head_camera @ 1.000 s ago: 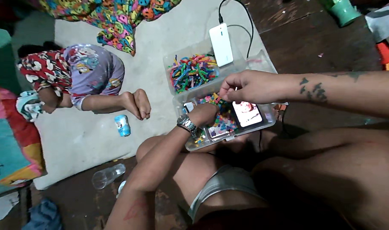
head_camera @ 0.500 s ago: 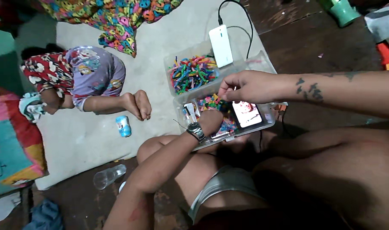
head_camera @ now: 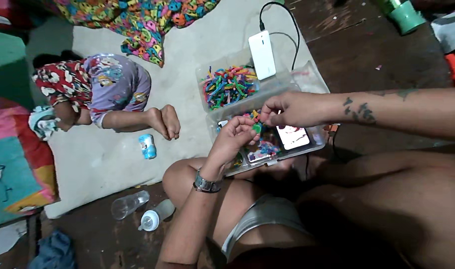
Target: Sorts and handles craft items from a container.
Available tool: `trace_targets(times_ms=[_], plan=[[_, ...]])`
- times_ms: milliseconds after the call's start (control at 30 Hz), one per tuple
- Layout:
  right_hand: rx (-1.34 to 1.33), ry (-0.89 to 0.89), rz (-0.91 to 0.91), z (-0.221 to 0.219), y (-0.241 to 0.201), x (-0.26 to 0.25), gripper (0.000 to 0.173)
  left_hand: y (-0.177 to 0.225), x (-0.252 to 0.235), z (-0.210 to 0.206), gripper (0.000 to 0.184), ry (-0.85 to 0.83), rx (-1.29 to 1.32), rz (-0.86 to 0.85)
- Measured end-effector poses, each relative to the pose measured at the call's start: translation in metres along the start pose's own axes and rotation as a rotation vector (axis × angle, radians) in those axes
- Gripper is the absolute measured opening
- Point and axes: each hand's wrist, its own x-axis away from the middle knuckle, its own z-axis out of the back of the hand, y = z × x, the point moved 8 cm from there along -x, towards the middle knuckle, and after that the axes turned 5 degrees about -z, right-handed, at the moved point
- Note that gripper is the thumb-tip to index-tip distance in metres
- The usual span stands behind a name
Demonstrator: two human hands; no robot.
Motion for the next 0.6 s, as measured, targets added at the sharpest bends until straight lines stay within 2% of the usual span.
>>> trace_targets(times_ms=[300,467,600], plan=[[0.004,-0.018,0.065,-0.0064,-0.0059,-0.0031,0.013,0.0085,0.0067,-0.0102,0.023,0.058,0.067,-0.169],[-0.105,-0.006,0.087,-0.0039,-0.0077,-0.0019,0.012,0.0095,0.0065,-0.0092,0.019,0.065,0.095,-0.25],[-0.323,-0.03,-0.001,-0.0048,-0.0066,-0.0013,0.013,0.0111,0.0067,-0.0102,0.014,0.101,0.134,-0.284]])
